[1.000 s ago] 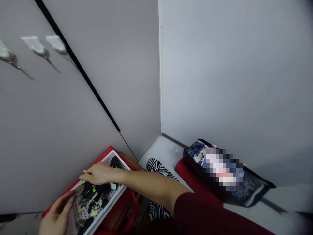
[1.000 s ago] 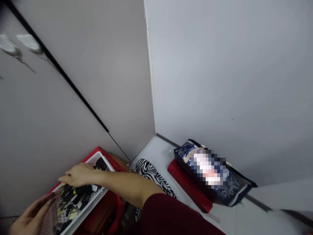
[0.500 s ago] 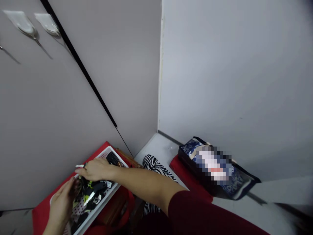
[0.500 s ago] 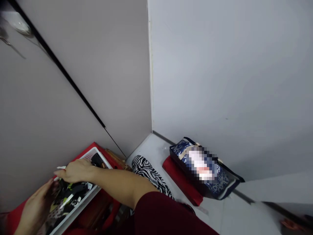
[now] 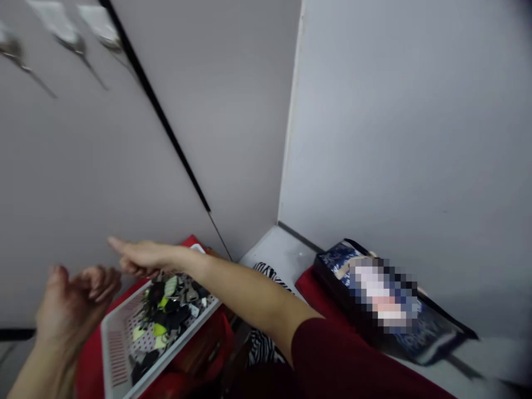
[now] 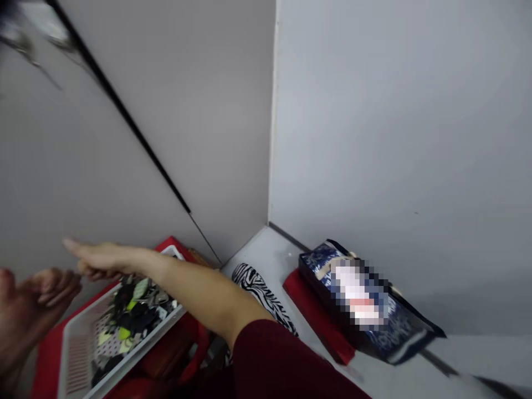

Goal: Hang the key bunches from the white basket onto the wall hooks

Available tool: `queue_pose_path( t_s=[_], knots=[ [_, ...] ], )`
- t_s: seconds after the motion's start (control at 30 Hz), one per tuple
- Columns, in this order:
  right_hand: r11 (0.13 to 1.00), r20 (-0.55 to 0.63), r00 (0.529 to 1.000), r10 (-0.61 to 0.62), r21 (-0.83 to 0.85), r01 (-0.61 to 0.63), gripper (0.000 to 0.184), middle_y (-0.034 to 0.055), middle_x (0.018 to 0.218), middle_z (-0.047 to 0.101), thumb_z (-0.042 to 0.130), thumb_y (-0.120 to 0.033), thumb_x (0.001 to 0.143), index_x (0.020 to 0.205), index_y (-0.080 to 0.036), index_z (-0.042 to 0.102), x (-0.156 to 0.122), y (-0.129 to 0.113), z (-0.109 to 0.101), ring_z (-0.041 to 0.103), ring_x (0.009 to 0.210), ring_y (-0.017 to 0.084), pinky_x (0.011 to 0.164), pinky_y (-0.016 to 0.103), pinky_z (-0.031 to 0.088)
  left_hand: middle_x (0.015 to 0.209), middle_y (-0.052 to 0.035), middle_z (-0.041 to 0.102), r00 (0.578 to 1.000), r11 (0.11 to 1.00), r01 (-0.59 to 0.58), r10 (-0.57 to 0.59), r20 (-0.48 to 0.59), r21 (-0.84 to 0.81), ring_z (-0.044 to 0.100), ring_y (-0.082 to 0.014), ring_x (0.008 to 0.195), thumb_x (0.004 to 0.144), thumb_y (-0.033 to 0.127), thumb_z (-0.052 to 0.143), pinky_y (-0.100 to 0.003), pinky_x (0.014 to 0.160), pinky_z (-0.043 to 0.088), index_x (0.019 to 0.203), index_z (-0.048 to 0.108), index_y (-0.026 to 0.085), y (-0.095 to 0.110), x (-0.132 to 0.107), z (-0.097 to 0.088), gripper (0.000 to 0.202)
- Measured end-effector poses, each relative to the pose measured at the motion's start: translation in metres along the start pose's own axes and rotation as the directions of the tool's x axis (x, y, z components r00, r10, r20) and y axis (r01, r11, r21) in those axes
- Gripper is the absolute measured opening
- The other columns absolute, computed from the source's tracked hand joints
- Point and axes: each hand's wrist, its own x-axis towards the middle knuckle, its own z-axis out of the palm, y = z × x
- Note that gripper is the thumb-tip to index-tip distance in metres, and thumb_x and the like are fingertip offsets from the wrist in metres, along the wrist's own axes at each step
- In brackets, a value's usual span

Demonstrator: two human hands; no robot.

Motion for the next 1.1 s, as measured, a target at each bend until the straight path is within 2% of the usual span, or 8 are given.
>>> queue_pose_path(
  t_s=[0.1,0.2,0.4,0.7,0.9,1.1],
  knots=[
    [0.960,0.178,0.979,-0.096,0.275,0.044,0.053,-0.0077,0.031,0.018,0.000,-0.057,0.068,0.041,-0.016,0.021,-0.005,-0.025,-0.004,0.012,0.028,0.002,0.026,0.014,0.013,0.027,0.0020,0.026,0.970,0.987,-0.132,0.148,0.195,-0.091,0.026,-0.0045,0.032,0.055,0.063,0.031,-0.021,0.038,0.020,0.029,0.037,0.015,0.031,-0.006,0.004,0.055],
    [0.921,0.226,0.966,-0.123,0.390,0.026,0.053,-0.0081,0.030,0.019,0.000,-0.059,0.066,0.043,-0.016,0.022,-0.006,-0.040,-0.006,0.013,0.026,0.002,0.026,0.013,0.014,0.029,0.0031,0.022,0.937,0.961,-0.175,0.230,0.263,-0.216,0.024,-0.0033,0.029,0.062,0.061,0.020,-0.018,0.034,0.017,0.031,0.033,0.014,0.046,-0.010,0.006,0.058],
    [0.895,0.296,0.951,-0.091,0.444,-0.053,0.054,-0.0076,0.028,0.022,0.005,-0.062,0.064,0.040,-0.016,0.022,0.007,-0.045,0.005,0.015,0.025,0.002,0.026,0.013,0.013,0.028,0.0059,0.019,0.930,0.919,-0.173,0.271,0.250,-0.354,0.018,-0.0017,0.025,0.063,0.060,0.020,-0.015,0.031,0.010,0.034,0.030,0.013,0.039,-0.012,-0.011,0.056],
    [0.902,0.306,0.952,-0.020,0.416,-0.115,0.055,-0.0068,0.029,0.021,0.006,-0.064,0.061,0.038,-0.016,0.019,0.014,-0.059,0.031,0.015,0.026,0.002,0.027,0.014,0.012,0.028,0.0065,0.019,0.921,0.893,-0.181,0.301,0.248,-0.412,0.016,-0.0008,0.024,0.064,0.059,0.019,-0.015,0.030,0.008,0.034,0.030,0.013,0.041,-0.025,-0.035,0.056],
    [0.911,0.315,0.949,0.014,0.387,-0.142,0.055,-0.0065,0.029,0.020,0.008,-0.065,0.061,0.037,-0.016,0.019,0.017,-0.059,0.040,0.014,0.027,0.002,0.027,0.014,0.011,0.028,0.0067,0.019,0.920,0.885,-0.179,0.306,0.246,-0.429,0.015,-0.0007,0.024,0.063,0.060,0.020,-0.015,0.030,0.007,0.035,0.030,0.013,0.033,-0.026,-0.044,0.056],
    [0.926,0.291,0.956,0.038,0.350,-0.143,0.055,-0.0066,0.029,0.020,0.006,-0.065,0.061,0.038,-0.016,0.018,0.018,-0.063,0.042,0.013,0.027,0.002,0.027,0.014,0.011,0.028,0.0068,0.019,0.922,0.894,-0.192,0.306,0.238,-0.405,0.016,-0.0007,0.025,0.063,0.060,0.020,-0.015,0.030,0.008,0.035,0.029,0.013,0.036,-0.027,-0.046,0.056]
  ],
)
